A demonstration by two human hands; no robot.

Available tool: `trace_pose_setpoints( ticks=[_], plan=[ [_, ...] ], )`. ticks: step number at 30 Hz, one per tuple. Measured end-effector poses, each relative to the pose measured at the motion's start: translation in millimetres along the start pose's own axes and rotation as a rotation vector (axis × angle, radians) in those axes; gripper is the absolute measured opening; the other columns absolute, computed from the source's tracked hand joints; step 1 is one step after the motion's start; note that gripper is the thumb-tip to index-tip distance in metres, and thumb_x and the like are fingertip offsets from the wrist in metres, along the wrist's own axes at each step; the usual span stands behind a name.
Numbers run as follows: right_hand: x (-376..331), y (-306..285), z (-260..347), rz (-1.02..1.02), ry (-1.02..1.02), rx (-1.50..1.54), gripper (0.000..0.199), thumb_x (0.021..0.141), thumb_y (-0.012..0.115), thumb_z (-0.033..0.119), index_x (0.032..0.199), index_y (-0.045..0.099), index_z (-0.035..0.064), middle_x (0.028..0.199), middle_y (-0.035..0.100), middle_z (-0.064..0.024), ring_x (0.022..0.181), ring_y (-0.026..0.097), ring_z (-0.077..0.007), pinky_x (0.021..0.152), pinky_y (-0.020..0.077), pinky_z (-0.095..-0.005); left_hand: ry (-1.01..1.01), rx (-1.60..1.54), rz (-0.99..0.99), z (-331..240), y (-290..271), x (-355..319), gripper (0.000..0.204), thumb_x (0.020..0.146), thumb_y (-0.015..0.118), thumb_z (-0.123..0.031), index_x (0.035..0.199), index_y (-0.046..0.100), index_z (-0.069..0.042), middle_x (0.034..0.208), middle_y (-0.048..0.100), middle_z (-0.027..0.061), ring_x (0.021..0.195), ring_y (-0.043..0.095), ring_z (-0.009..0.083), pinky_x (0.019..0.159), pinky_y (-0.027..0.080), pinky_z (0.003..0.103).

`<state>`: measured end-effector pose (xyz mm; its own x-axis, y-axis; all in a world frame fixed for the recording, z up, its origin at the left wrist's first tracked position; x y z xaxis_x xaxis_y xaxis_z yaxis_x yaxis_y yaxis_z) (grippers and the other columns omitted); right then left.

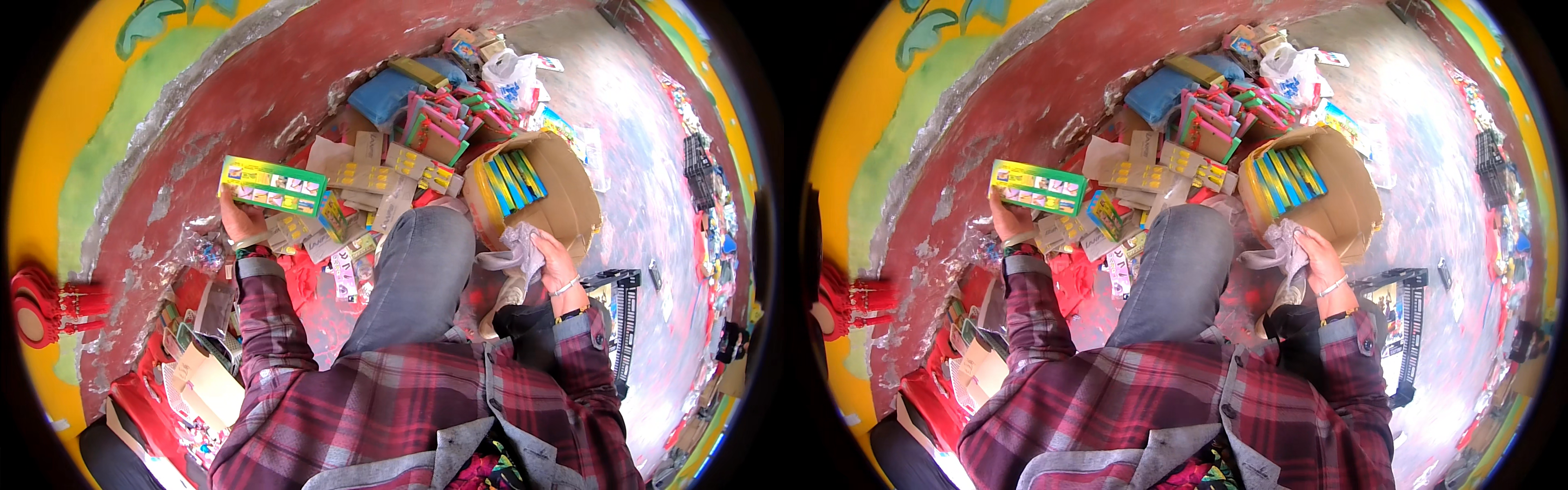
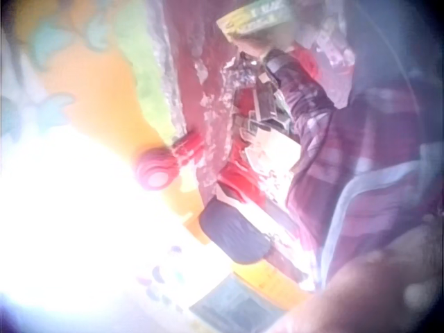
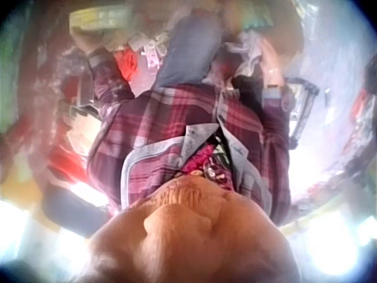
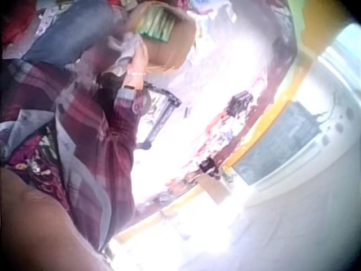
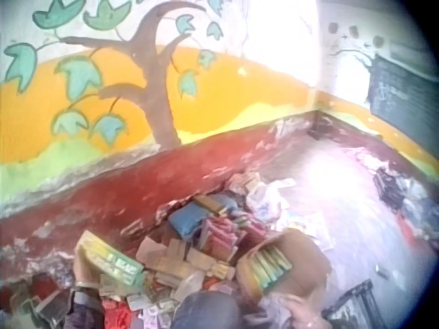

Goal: The person sits on the floor and wipes small rectangular boxes with a cloth. They pick up boxes from a pile, wipe them, and place them into a cardboard box. The person also wipes a larger white box with yellow labels and places it into the cardboard box.

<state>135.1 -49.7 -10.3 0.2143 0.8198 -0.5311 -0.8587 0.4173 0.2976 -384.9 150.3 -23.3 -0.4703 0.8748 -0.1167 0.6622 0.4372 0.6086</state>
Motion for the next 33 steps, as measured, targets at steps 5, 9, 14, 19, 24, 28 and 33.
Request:
trace_pose_setpoints(
  ticks=[5,9,14,19,24,28,33],
  plan=[
    [-4.3,1.0,6.4,0.068,-0.046,0.054,0.029,0.087,0.057,0.011,0.112,0.056,-0.0042,0.101,0.064,-0.0098,0.089,0.062,-0.017,0.078,0.049,-0.0285,-0.325,-0.193,0.518,-23.1,51.2,-7.0,0.046,0.089,0.044,-0.042,0.109,0.056,-0.003,0.105,0.063,0.0097,0.094,0.062,0.0224,0.083,0.049,0.036],
    [-11.2,-2.5,11.9,0.073,-0.077,0.085,0.029,0.087,0.058,0.012,0.111,0.056,-0.0042,0.101,0.064,-0.0099,0.089,0.062,-0.0173,0.08,0.0486,-0.029,-0.435,-0.482,0.569,-28.4,157.2,-120.6,0.062,0.087,0.041,-0.054,0.123,0.05,-0.004,0.126,0.051,0.0165,0.114,0.051,0.0301,0.095,0.042,0.046],
    [-9.0,-26.5,23.8,0.025,-0.247,0.097,0.028,0.086,0.059,0.015,0.108,0.058,-0.0024,0.101,0.064,-0.0095,0.091,0.061,-0.0185,0.08,0.048,-0.0314,-1.088,-0.578,0.743,13.0,205.3,-219.3,0.077,0.082,0.046,-0.063,0.119,0.048,0.004,0.113,0.055,0.0203,0.098,0.056,0.0333,0.087,0.047,0.042],
    [-40.1,-72.3,80.6,-0.026,-0.482,0.562,0.033,0.086,0.057,0.024,0.114,0.055,0.0062,0.109,0.061,-0.0097,0.1,0.059,-0.0254,0.087,0.0466,-0.0401,-1.188,-0.486,0.692,42.1,225.5,-266.2,0.076,0.084,0.042,-0.062,0.128,0.042,0.0,0.12,0.051,0.0207,0.112,0.049,0.0383,0.095,0.036,0.059],
    [-38.7,-82.9,75.8,0.005,-0.484,0.692,0.029,0.087,0.057,0.028,0.111,0.058,0.0118,0.109,0.062,-0.0069,0.102,0.059,-0.0248,0.083,0.0486,-0.0444,-1.423,-0.384,0.72,95.8,204.8,-314.0,0.072,0.088,0.03,-0.061,0.13,0.041,-0.004,0.123,0.048,0.0233,0.114,0.047,0.0387,0.098,0.031,0.062],
    [-48.0,-79.5,75.2,-0.002,-0.503,0.689,0.027,0.087,0.058,0.027,0.109,0.058,0.011,0.104,0.064,-0.0054,0.096,0.061,-0.0233,0.082,0.05,-0.0425,-1.291,-0.288,0.803,104.3,231.8,-304.3,0.068,0.09,0.032,-0.058,0.132,0.04,-0.005,0.129,0.045,0.0228,0.115,0.047,0.0365,0.098,0.034,0.057],
    [-61.7,-41.8,85.4,0.135,-0.698,0.589,0.029,0.086,0.053,0.017,0.112,0.053,0.0064,0.105,0.059,-0.0058,0.095,0.059,-0.019,0.081,0.0488,-0.0314,-1.327,-0.423,0.838,130.9,228.6,-294.9,0.071,0.087,0.037,-0.062,0.133,0.039,-0.007,0.125,0.049,0.0191,0.112,0.051,0.0317,0.092,0.043,0.047]
  ],
)
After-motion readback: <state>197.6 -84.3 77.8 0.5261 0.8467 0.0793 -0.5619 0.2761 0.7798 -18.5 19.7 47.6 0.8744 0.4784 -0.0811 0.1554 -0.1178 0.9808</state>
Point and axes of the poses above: each hand's wrist, its own x-axis towards the middle knuckle, its own y-axis out of the palm, z = x × y, the point moved 3 cm from there along x, towards the middle knuckle
